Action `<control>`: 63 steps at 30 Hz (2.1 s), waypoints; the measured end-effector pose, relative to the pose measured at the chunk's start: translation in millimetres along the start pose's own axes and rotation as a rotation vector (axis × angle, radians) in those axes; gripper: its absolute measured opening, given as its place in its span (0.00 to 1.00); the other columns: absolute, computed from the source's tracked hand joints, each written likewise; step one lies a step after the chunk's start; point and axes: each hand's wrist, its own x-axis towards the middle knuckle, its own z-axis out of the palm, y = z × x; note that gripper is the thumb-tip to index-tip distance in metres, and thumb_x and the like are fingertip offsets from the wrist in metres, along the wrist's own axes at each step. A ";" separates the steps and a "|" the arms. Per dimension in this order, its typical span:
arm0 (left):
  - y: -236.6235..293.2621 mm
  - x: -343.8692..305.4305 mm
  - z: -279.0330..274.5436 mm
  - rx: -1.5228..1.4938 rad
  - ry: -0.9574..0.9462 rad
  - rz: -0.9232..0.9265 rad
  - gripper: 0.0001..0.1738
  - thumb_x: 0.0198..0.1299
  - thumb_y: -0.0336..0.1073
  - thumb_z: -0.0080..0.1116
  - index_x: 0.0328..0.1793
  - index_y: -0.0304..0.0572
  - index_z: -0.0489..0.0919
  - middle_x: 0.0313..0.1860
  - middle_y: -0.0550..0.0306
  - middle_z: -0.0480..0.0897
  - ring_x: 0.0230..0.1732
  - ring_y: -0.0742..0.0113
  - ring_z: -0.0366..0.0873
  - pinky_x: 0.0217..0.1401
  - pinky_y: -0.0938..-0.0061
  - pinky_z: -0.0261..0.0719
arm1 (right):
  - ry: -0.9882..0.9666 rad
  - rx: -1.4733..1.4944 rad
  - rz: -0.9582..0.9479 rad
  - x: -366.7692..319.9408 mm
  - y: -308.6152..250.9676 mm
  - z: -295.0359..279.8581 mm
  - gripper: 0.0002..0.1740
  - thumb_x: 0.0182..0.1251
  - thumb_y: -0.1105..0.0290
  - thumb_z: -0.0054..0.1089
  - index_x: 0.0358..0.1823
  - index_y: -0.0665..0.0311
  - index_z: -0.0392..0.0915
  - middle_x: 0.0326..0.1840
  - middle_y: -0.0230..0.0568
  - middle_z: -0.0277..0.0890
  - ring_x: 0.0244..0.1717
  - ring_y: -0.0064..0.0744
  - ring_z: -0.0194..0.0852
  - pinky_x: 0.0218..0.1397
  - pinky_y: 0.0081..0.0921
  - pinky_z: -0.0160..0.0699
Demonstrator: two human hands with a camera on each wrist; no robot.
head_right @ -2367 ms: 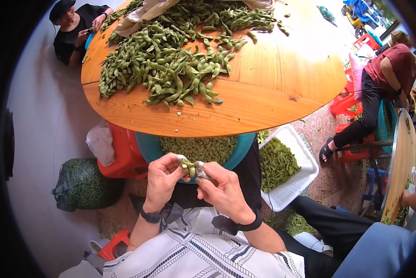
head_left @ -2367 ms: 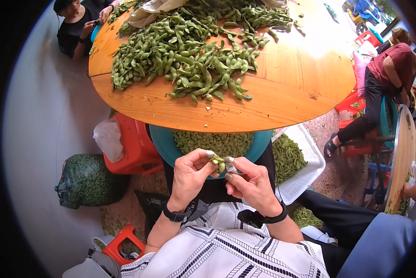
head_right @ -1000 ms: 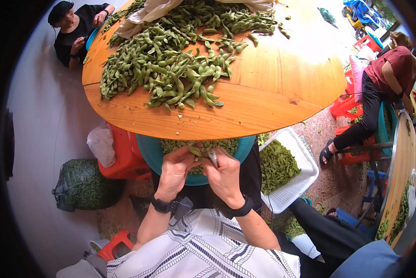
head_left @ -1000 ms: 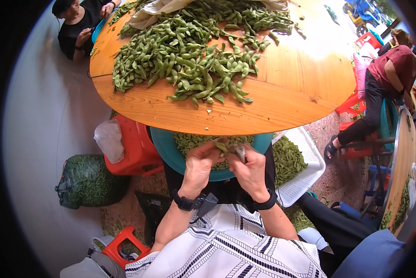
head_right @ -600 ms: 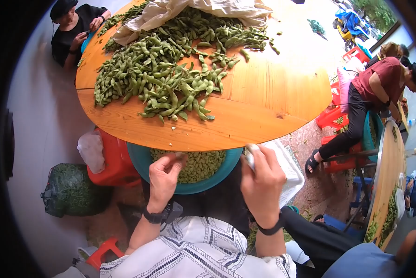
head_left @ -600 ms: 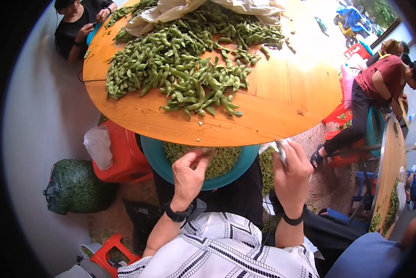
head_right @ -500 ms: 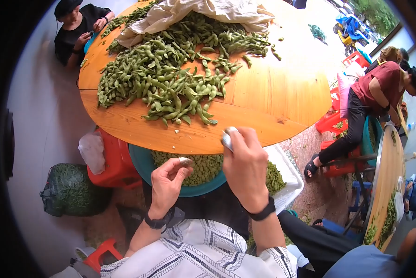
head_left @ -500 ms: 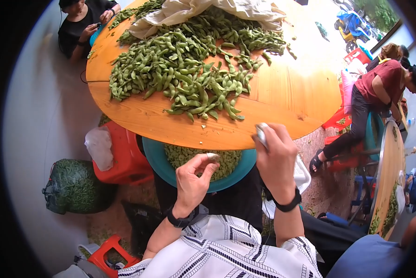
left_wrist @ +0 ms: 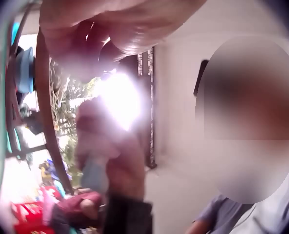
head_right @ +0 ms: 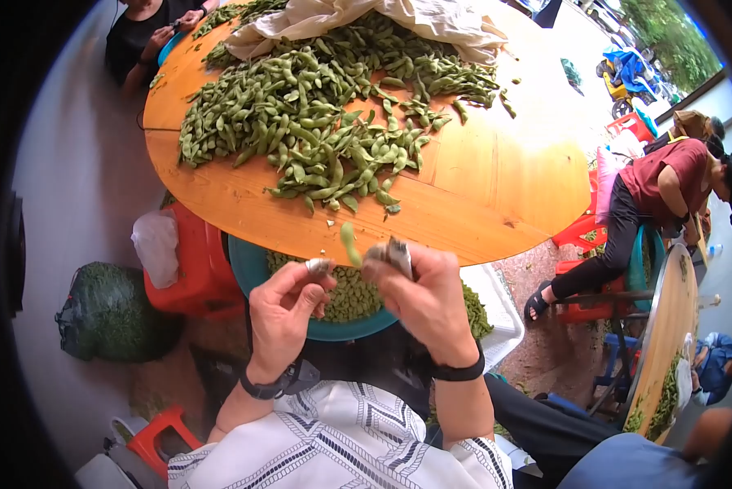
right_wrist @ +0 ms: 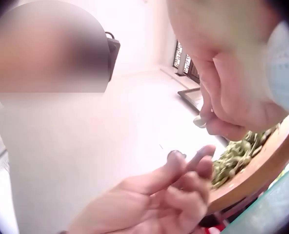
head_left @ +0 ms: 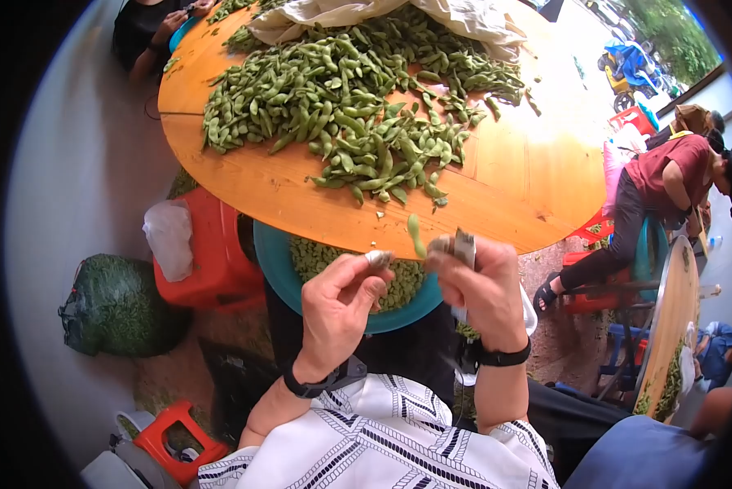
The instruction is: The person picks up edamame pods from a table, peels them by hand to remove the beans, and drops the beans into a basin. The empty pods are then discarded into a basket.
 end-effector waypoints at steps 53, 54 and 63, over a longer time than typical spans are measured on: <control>-19.1 -0.8 -26.7 -0.438 -0.460 -0.437 0.17 0.74 0.46 0.53 0.41 0.39 0.76 0.30 0.70 0.71 0.32 0.82 0.68 0.34 0.86 0.66 | -0.287 0.540 0.366 -59.4 46.7 35.2 0.12 0.67 0.85 0.57 0.51 0.74 0.79 0.39 0.31 0.71 0.25 0.16 0.72 0.20 0.14 0.60; -19.2 -0.2 -28.5 -0.481 -0.475 -0.511 0.14 0.74 0.43 0.51 0.43 0.40 0.77 0.32 0.70 0.73 0.31 0.83 0.68 0.33 0.87 0.66 | -0.291 0.576 0.394 -60.4 45.9 36.7 0.11 0.68 0.85 0.57 0.51 0.74 0.79 0.38 0.32 0.71 0.25 0.15 0.72 0.21 0.14 0.60; -34.7 -9.6 -16.4 -0.788 -0.233 -0.516 0.08 0.72 0.38 0.58 0.48 0.41 0.79 0.40 0.64 0.82 0.37 0.79 0.76 0.48 0.82 0.77 | -0.041 0.026 -0.060 -66.2 49.5 51.9 0.11 0.66 0.86 0.54 0.49 0.76 0.76 0.40 0.39 0.72 0.26 0.19 0.79 0.24 0.15 0.72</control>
